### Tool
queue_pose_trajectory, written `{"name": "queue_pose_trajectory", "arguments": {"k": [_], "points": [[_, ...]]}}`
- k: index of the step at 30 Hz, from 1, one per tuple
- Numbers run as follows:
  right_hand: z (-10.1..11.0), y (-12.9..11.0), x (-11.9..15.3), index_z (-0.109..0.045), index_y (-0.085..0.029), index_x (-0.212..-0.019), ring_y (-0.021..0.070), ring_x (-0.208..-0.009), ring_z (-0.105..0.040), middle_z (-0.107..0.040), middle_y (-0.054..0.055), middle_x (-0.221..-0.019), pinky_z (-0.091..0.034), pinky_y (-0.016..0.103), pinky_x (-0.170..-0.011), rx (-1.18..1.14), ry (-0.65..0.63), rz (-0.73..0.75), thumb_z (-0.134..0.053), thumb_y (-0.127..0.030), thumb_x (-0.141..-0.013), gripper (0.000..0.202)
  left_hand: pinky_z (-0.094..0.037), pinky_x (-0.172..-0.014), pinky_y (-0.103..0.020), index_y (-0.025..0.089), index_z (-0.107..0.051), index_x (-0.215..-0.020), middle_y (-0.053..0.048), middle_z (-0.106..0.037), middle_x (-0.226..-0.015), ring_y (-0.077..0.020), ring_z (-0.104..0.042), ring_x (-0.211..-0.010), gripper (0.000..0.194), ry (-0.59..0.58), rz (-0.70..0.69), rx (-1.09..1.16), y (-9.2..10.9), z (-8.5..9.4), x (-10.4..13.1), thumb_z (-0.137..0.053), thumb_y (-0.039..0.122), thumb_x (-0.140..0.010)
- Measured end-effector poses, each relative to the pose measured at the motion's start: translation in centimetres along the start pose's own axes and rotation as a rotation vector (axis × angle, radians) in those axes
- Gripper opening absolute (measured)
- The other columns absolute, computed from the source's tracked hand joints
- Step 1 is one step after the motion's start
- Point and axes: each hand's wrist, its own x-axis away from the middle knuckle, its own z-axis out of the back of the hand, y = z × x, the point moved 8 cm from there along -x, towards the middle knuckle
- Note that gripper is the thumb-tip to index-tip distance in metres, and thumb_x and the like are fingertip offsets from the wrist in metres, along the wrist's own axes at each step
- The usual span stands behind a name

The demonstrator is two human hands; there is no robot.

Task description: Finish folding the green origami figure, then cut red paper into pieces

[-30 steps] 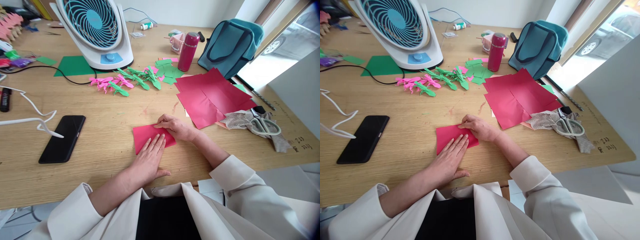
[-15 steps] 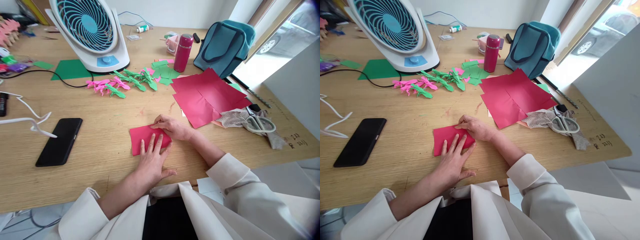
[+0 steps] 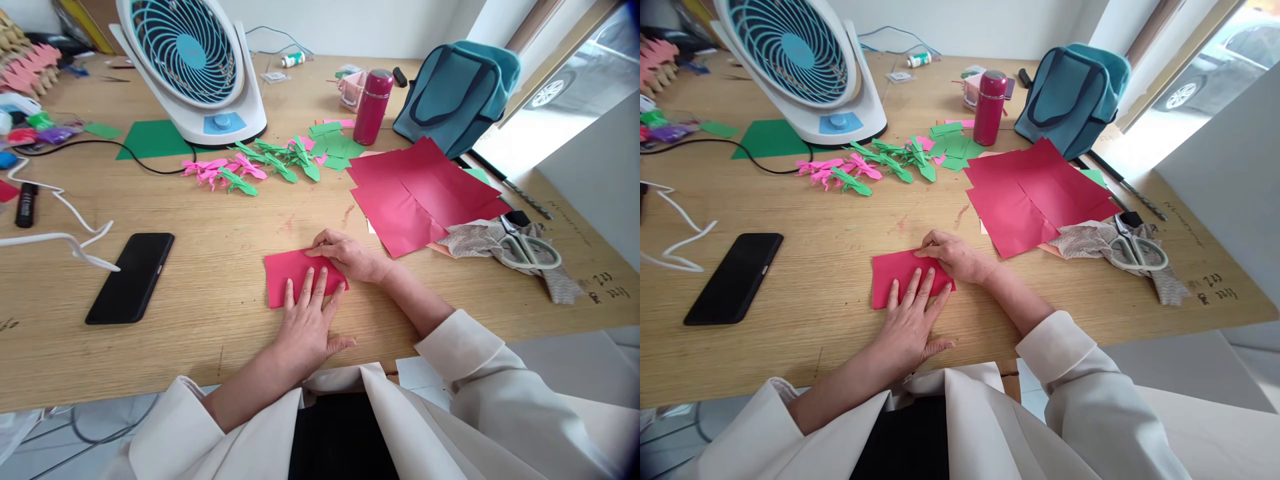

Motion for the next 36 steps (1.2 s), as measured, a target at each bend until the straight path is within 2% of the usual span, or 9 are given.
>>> {"name": "queue_pose_trajectory", "arguments": {"k": [8, 13, 17, 20, 27, 32, 34, 36], "points": [[0.0, -0.2, 0.0, -0.067, -0.013, -0.117, 0.0197, -0.100, -0.059, -0.058, 0.014, -0.109, -0.052, 0.035, -0.089, 0.024, 0.001, 0.007, -0.041, -0.010, -0.095, 0.034, -0.015, -0.113, -0.064, 0.011, -0.027, -0.154, -0.027, -0.023, -0.158, -0.0431, -0.020, -0.147, 0.096, 0.081, -0.038, -0.089, -1.1, 0.8, 3.0, -0.035, 0.077, -0.084], [0.1, -0.3, 0.0, -0.066, -0.014, -0.118, 0.0199, -0.101, -0.059, -0.058, 0.014, -0.110, -0.052, 0.035, -0.090, 0.025, -0.002, -0.001, -0.041, -0.009, -0.095, 0.035, -0.011, -0.115, -0.059, 0.007, -0.027, -0.153, -0.025, -0.026, -0.158, -0.0401, -0.025, -0.146, 0.093, 0.140, -0.024, -0.158, -2.7, 0.8, 5.7, -0.035, 0.073, -0.087], [0.0, -0.2, 0.0, -0.066, -0.018, -0.120, 0.0195, -0.100, -0.059, -0.058, 0.012, -0.111, -0.051, 0.036, -0.090, 0.021, -0.006, -0.021, -0.042, -0.008, -0.094, 0.037, -0.008, -0.117, -0.054, 0.002, -0.023, -0.153, -0.025, -0.033, -0.155, -0.0371, -0.034, -0.143, 0.094, 0.194, 0.011, -0.193, -3.9, 0.9, 7.8, -0.034, 0.069, -0.089], [0.0, -0.2, 0.0, -0.066, -0.017, -0.118, 0.0198, -0.100, -0.059, -0.058, 0.012, -0.110, -0.051, 0.036, -0.089, 0.025, -0.014, -0.022, -0.041, -0.006, -0.092, 0.038, -0.005, -0.119, -0.051, 0.002, -0.023, -0.153, -0.024, -0.039, -0.152, -0.0346, -0.040, -0.140, 0.090, 0.225, 0.035, -0.208, -4.4, 1.3, 8.8, -0.033, 0.067, -0.091], [0.2, -1.4, 0.0, -0.063, -0.014, -0.120, 0.0213, -0.104, -0.058, -0.058, 0.015, -0.114, -0.050, 0.037, -0.091, 0.129, -0.057, -0.041, -0.038, -0.006, -0.095, 0.037, 0.001, -0.120, -0.052, 0.005, -0.051, -0.137, -0.021, -0.055, -0.140, -0.0324, -0.053, -0.128, 0.078, 0.228, 0.007, -0.258, -4.7, 3.0, 8.3, -0.028, 0.066, -0.094], [-1.0, -3.7, -0.3, -0.064, -0.012, -0.118, 0.0278, -0.101, -0.060, -0.063, 0.018, -0.111, -0.049, 0.046, -0.091, 0.408, -0.140, -0.225, -0.046, -0.025, -0.099, 0.029, 0.004, -0.118, -0.058, 0.011, -0.058, -0.133, -0.023, -0.059, -0.136, -0.0336, -0.058, -0.123, 0.070, 0.175, -0.024, -0.271, -5.0, 3.2, 7.6, -0.034, 0.063, -0.094], [-2.0, -5.5, -0.4, -0.061, -0.012, -0.124, 0.0295, -0.108, -0.059, -0.062, 0.019, -0.121, -0.047, 0.048, -0.096, 0.410, -0.127, -0.222, -0.044, -0.034, -0.100, 0.037, 0.005, -0.117, -0.058, 0.012, -0.058, -0.133, -0.023, -0.059, -0.136, -0.0339, -0.059, -0.121, 0.068, 0.150, -0.049, -0.284, -5.1, 3.1, 7.5, -0.038, 0.063, -0.093], [-3.2, -7.2, -0.3, -0.055, -0.010, -0.133, 0.0319, -0.128, -0.050, -0.054, 0.020, -0.140, -0.041, 0.048, -0.107, 0.366, -0.101, -0.177, -0.042, -0.043, -0.100, 0.048, 0.004, -0.117, -0.058, 0.014, -0.059, -0.132, -0.023, -0.059, -0.135, -0.0341, -0.060, -0.120, 0.066, 0.140, -0.065, -0.290, -5.2, 3.0, 7.5, -0.041, 0.063, -0.092]]}}
